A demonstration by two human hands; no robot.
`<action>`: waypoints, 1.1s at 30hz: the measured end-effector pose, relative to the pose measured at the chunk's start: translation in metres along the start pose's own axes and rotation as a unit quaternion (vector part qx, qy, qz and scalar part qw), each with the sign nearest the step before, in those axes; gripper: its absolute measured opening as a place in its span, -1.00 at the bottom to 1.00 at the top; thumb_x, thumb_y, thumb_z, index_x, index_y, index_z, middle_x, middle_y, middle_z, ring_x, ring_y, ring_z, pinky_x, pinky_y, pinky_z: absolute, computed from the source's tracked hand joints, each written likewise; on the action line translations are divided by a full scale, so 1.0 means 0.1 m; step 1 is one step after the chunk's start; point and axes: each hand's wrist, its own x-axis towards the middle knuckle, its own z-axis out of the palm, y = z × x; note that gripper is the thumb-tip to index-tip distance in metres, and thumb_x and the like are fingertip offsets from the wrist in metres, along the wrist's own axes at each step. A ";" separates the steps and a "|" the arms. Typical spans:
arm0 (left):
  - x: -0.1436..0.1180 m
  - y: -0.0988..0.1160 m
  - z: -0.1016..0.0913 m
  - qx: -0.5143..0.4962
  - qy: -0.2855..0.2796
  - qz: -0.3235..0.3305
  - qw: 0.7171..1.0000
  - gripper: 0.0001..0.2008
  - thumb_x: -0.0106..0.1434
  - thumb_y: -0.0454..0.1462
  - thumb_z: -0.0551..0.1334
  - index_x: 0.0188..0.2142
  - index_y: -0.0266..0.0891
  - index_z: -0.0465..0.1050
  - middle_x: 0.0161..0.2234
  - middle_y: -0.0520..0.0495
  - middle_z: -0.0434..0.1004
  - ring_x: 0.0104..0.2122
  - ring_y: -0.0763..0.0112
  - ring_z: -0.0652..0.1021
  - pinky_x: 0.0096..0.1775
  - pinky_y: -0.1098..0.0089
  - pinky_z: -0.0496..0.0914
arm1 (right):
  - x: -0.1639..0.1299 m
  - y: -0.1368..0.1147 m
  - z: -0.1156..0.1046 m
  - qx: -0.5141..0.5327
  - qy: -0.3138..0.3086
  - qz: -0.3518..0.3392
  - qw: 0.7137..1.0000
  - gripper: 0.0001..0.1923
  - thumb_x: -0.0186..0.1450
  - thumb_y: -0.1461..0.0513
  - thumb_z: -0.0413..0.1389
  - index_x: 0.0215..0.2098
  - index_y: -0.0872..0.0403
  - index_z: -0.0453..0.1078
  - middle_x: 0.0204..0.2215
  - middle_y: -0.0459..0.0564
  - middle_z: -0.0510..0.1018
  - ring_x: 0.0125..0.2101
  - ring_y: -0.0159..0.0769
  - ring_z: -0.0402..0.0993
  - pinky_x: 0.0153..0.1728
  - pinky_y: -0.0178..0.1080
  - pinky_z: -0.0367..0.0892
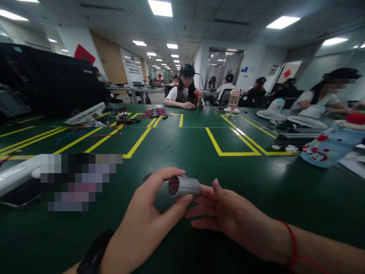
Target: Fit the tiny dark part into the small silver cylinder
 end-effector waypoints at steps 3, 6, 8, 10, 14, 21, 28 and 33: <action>0.03 0.00 0.01 -0.129 -0.012 -0.111 0.985 -0.75 0.16 -0.16 0.32 -0.20 -0.11 0.33 -0.28 0.04 0.52 -0.27 0.28 0.52 -0.25 0.35 0.39 | -0.04 -0.05 -0.02 -0.079 0.009 -0.075 0.994 -0.53 0.38 -0.01 -0.16 0.20 -0.10 0.17 0.26 -0.05 0.08 0.23 -0.27 0.04 0.20 -0.03 0.03; 0.05 0.00 0.03 -0.267 -0.062 -0.209 0.939 -0.77 0.16 -0.13 0.33 -0.32 -0.19 0.34 -0.41 0.05 0.50 -0.38 0.35 0.53 -0.33 0.40 0.39 | -0.06 -0.07 -0.05 -0.228 0.036 -0.124 0.965 -0.52 0.38 0.03 -0.12 0.25 -0.20 0.05 0.30 -0.16 -0.04 0.29 -0.33 -0.14 0.28 -0.05 -0.20; 0.04 0.01 0.04 -0.363 -0.105 -0.259 0.889 -0.77 0.22 -0.12 0.27 -0.33 -0.24 0.38 -0.38 -0.01 0.54 -0.34 0.34 0.54 -0.28 0.38 0.41 | -0.08 -0.08 -0.05 -0.333 0.055 -0.147 0.930 -0.49 0.37 0.03 -0.11 0.28 -0.20 -0.01 0.30 -0.16 -0.06 0.29 -0.33 -0.16 0.29 -0.06 -0.31; 0.03 0.03 0.05 -0.451 -0.152 -0.294 0.829 -0.73 0.29 -0.10 0.19 -0.25 -0.30 0.42 -0.31 -0.11 0.57 -0.29 0.32 0.55 -0.22 0.34 0.42 | -0.10 -0.09 -0.05 -0.403 0.067 -0.166 0.897 -0.47 0.37 0.02 -0.11 0.29 -0.21 -0.04 0.30 -0.16 -0.06 0.29 -0.33 -0.15 0.30 -0.08 -0.32; -0.02 0.03 0.10 -0.562 -0.237 -0.342 0.715 -0.54 0.37 -0.01 0.02 -0.14 -0.38 0.45 -0.34 -0.22 0.61 -0.38 0.36 0.60 -0.28 0.37 0.44 | -0.13 -0.08 -0.05 -0.435 0.081 -0.179 0.878 -0.47 0.38 0.01 -0.15 0.29 -0.18 -0.04 0.29 -0.14 -0.02 0.28 -0.33 -0.10 0.29 -0.09 -0.25; -0.06 -0.02 0.15 -0.637 -0.316 -0.377 0.594 -0.31 0.35 0.12 -0.18 -0.28 -0.41 0.46 -0.44 -0.25 0.61 -0.44 0.32 0.64 -0.29 0.33 0.47 | -0.03 -0.07 -0.09 -0.323 0.074 -0.150 0.931 -0.51 0.38 0.00 -0.16 0.22 -0.06 0.16 0.20 -0.05 0.21 0.19 -0.32 0.12 0.26 -0.10 -0.12; -0.09 -0.02 0.13 -0.631 -0.351 -0.395 0.568 -0.36 0.35 0.10 -0.14 -0.28 -0.41 0.45 -0.43 -0.23 0.60 -0.44 0.36 0.64 -0.37 0.44 0.43 | 0.10 -0.08 -0.08 -0.130 0.076 -0.082 0.985 -0.57 0.29 0.03 0.04 -0.02 0.15 0.41 -0.14 0.07 0.50 -0.11 -0.33 0.42 0.10 -0.12 0.17; -0.12 0.06 0.13 -0.607 -0.343 -0.380 0.608 -0.54 0.29 0.03 0.12 -0.19 -0.40 0.41 -0.35 -0.24 0.56 -0.37 0.35 0.61 -0.36 0.46 0.40 | 0.04 -0.10 -0.06 -0.028 0.074 -0.050 0.996 -0.72 0.23 0.12 0.15 -0.17 0.14 0.45 -0.26 -0.02 0.51 -0.28 -0.45 0.46 -0.15 -0.30 0.33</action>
